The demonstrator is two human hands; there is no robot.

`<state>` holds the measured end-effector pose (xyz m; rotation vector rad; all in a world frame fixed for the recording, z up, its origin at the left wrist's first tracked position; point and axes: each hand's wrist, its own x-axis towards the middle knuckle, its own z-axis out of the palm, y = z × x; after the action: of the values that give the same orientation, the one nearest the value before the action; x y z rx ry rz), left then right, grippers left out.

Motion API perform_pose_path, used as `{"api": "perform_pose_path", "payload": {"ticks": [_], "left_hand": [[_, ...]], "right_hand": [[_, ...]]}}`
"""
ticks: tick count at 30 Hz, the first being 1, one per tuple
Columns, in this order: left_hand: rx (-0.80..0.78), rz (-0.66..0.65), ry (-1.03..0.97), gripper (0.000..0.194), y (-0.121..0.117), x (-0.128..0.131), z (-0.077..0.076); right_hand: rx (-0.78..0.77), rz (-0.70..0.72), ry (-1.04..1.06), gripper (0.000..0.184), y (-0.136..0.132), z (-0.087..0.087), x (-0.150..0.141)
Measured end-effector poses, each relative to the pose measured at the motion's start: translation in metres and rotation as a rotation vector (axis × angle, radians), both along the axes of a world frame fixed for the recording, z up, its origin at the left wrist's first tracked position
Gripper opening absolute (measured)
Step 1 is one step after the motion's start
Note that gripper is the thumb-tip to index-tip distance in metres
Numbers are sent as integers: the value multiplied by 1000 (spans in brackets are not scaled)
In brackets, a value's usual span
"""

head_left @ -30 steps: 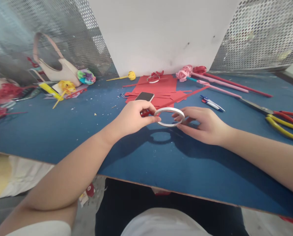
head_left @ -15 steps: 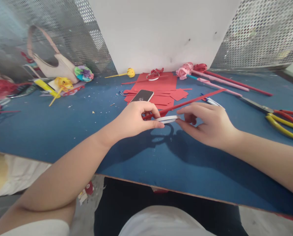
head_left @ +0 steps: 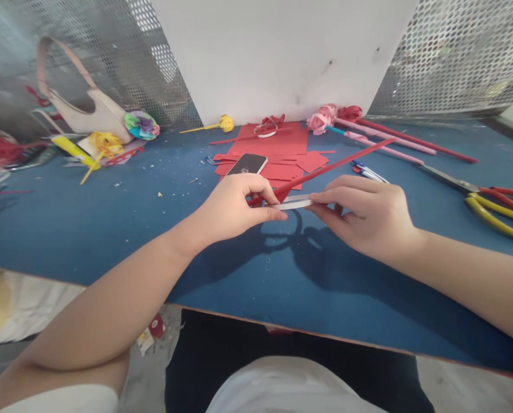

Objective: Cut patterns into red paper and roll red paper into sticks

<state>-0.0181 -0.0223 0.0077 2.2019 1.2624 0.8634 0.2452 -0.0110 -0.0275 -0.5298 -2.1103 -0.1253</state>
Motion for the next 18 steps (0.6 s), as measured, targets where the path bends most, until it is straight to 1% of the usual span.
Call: {"api": "perform_pose_path", "payload": {"ticks": [4,10,12,16,18], "left_hand": [[46,-11,16,25,2,1,-2],[55,-31,64,26,3,-1,-2],[71,-37,58,26,3,-1,-3],[102,-36,44,25,3,-3,-3],[94,-40,38,23,4,-3,-3]], "right_hand": [[-12,-14,-7,13,-2,-1,-1],[-48,46,21,10,2,-1,0],[-138,84,19,9,4,0,3],[-406,190,2,10,9,2,7],[-447,218,-10,11,10,2,7]]}}
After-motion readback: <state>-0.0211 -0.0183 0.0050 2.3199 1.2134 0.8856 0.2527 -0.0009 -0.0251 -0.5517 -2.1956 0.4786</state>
